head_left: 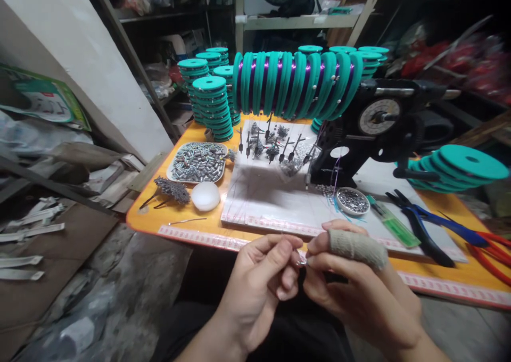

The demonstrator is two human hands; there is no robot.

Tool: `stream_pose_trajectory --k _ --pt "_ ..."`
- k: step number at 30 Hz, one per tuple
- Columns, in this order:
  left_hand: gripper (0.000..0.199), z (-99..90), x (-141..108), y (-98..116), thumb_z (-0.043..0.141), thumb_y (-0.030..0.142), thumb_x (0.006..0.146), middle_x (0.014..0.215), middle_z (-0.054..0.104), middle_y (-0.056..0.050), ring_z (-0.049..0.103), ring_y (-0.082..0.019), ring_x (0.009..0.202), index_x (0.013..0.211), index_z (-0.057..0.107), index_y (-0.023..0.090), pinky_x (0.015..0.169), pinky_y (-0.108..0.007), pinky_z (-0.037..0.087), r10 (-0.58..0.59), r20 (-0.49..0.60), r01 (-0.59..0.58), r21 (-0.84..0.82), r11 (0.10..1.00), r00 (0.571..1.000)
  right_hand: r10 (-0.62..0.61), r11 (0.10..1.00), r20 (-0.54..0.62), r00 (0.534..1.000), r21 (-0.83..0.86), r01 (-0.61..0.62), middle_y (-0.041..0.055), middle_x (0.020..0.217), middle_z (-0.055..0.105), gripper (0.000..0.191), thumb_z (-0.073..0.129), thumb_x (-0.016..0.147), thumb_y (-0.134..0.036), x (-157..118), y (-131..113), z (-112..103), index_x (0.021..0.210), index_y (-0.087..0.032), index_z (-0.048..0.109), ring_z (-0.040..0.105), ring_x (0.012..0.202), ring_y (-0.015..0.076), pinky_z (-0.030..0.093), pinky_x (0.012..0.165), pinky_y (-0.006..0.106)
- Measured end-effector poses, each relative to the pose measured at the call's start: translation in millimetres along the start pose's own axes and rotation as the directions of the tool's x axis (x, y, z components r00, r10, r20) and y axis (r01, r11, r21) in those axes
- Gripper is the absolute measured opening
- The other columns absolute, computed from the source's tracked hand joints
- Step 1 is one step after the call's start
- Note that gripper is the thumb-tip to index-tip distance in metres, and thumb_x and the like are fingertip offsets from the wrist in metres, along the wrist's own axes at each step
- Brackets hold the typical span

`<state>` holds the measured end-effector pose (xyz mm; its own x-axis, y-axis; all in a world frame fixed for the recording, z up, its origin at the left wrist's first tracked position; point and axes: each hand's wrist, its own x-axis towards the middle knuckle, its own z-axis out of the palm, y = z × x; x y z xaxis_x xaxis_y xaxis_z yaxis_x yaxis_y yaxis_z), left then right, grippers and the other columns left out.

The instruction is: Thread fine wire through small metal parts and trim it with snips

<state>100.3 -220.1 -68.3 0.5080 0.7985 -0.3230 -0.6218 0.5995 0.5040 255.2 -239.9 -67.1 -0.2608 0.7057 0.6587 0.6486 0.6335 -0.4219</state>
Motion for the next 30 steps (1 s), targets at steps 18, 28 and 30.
stream_pose_trajectory --k 18,28,30 --pt "0.014 4.7 -0.4 1.4 0.082 0.015 0.073 0.069 0.066 -0.002 0.053 0.0 0.048 0.08 0.074 0.007 0.04 -0.006 0.04 -0.069 0.015 0.07 -0.226 0.972 0.998 -0.12 0.992 -0.113 0.986 -0.054 0.114 -0.0009 0.077 0.062 0.02 0.062 0.081 -0.007 11.1 -3.1 -7.5 0.09 -0.023 0.055 0.065 0.072 0.0147 0.056 0.085 0.035" --pt "0.02 -0.8 3.3 -0.6 0.076 0.012 0.078 0.078 0.073 0.002 0.064 -0.005 0.063 0.096 0.069 0.02 0.05 -0.009 0.047 0.411 0.029 -0.375 0.471 0.798 0.911 0.002 0.999 -0.074 0.997 -0.05 -0.005 0.0044 0.091 0.061 0.018 0.058 0.081 -0.004 7.5 -5.7 -4.3 0.091 -0.019 0.056 0.059 0.094 0.0145 0.052 0.078 0.022" --pt "0.024 -4.3 0.8 -2.1 0.071 0.008 0.081 0.081 0.074 0.004 0.068 -0.007 0.072 0.098 0.065 0.024 0.059 -0.012 0.052 0.528 0.101 -0.471 0.612 0.635 0.843 0.03 0.998 -0.057 0.998 -0.054 -0.033 0.0049 0.093 0.061 0.016 0.058 0.083 -0.005 7.1 -5.7 -4.9 0.092 -0.018 0.057 0.06 0.089 0.0127 0.052 0.076 0.02"
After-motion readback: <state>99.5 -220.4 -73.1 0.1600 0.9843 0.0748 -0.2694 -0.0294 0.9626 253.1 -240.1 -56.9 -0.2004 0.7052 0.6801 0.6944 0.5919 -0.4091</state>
